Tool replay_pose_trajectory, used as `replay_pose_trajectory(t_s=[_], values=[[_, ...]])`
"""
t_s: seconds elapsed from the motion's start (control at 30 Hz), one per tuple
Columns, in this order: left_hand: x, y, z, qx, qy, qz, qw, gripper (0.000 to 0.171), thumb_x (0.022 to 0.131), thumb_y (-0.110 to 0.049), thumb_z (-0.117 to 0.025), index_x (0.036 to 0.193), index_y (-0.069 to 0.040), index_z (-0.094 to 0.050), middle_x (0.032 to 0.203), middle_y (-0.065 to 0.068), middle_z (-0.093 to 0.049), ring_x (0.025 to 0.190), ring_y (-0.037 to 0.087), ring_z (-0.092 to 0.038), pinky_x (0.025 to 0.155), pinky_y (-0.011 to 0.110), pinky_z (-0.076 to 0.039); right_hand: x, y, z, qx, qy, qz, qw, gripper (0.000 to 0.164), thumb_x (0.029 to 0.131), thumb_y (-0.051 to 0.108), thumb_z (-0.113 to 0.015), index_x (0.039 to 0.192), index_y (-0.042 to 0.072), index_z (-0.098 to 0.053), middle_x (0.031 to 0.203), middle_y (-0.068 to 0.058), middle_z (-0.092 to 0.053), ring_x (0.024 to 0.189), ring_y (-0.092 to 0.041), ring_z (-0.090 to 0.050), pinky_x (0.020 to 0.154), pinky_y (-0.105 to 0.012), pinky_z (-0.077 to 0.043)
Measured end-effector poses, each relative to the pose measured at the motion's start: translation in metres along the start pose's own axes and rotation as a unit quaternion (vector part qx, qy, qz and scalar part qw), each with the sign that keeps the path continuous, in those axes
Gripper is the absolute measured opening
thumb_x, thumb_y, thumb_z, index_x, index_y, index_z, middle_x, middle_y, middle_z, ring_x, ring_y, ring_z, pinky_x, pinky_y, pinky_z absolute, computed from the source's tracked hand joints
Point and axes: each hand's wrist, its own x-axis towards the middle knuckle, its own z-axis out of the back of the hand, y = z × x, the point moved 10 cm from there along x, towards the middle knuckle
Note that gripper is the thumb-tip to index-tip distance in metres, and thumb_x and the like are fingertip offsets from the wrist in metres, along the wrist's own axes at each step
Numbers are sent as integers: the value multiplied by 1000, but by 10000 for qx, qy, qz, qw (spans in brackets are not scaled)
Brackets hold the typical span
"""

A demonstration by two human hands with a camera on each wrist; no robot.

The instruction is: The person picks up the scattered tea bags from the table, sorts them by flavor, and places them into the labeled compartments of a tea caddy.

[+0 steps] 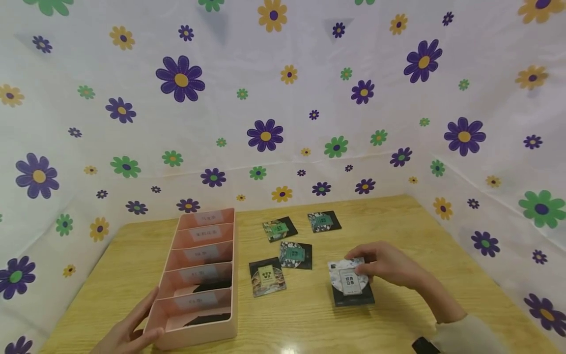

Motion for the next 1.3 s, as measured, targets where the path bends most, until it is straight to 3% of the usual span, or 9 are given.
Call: replay_pose_trajectory(t_s=[0.37, 0.5, 0.63, 0.83, 1.0, 1.07, 1.13, 1.23, 1.3], values=[[1, 2, 2, 37, 2, -32, 10000, 87, 103, -15, -66, 167, -8, -8, 169, 28, -7, 149, 48, -15, 88, 34, -55, 45, 71, -38, 217, -538, 730, 9956, 29, 100, 11, -70, 128, 2, -70, 106, -8, -71, 64, -15, -65, 62, -32, -56], [2, 0, 2, 69, -5, -315, 9995, 85, 103, -12, -65, 167, -7, -9, 168, 29, -8, 143, 5, -31, 86, 32, -56, 64, 93, -59, 641, -488, 1151, 9901, 28, 101, 8, -68, 128, 0, -70, 97, -7, -71, 67, -16, -63, 62, -31, -56], [1, -2, 0, -60, 39, -697, 9975, 85, 102, -6, -65, 166, -3, -9, 166, 33, -7, 120, -25, -30, 84, 32, -57, 79, 112, -77, 872, -454, 1363, 9858, 29, 101, 7, -67, 129, -1, -69, 99, -7, -73, 71, -17, -62, 64, -29, -55], [1, 1, 0, -163, 28, -585, 9981, 86, 103, -9, -65, 166, -4, -7, 166, 35, -6, 118, -23, -35, 84, 33, -57, 92, 137, -93, 856, -561, 1507, 9833, 28, 100, 5, -68, 127, -1, -71, 111, -9, -73, 82, -12, -64, 70, -28, -57], [1, 0, 4, -30, -183, -435, 9989, 85, 101, -9, -67, 167, -6, -12, 167, 29, -12, 117, -26, -30, 85, 34, -56, 96, 165, -102, 624, -948, 2064, 9719, 26, 98, 4, -70, 124, 5, -73, 110, -6, -74, 80, -10, -65, 72, -27, -58], [1, 1, 4, 45, -209, -331, 9992, 85, 101, -11, -67, 167, -8, -13, 168, 27, -12, 126, -19, -32, 86, 35, -56, 94, 178, -105, 546, -1192, 2362, 9628, 26, 97, 2, -72, 123, 6, -74, 109, -4, -74, 77, -8, -65, 70, -26, -58], [1, 2, 4, 106, -237, -227, 9994, 85, 101, -12, -67, 167, -8, -13, 168, 26, -12, 140, 1, -34, 86, 35, -56, 91, 190, -108, 447, -1441, 2672, 9518, 27, 95, 0, -73, 122, 7, -74, 106, -4, -74, 73, -6, -64, 66, -25, -57], [1, 2, 3, 129, -248, -117, 9995, 85, 102, -13, -67, 167, -8, -12, 168, 27, -12, 148, 37, -24, 87, 37, -57, 86, 205, -118, 316, -1733, 3127, 9334, 30, 93, -4, -74, 120, 6, -74, 103, -4, -73, 75, -5, -62, 66, -21, -55], [1, 2, 1, 82, -232, -75, 9997, 86, 101, -12, -67, 167, -7, -11, 168, 28, -10, 148, 49, -17, 87, 38, -57, 82, 214, -126, 168, -1840, 3363, 9235, 32, 91, -7, -74, 120, 6, -73, 101, -3, -71, 75, -4, -59, 66, -18, -53]])
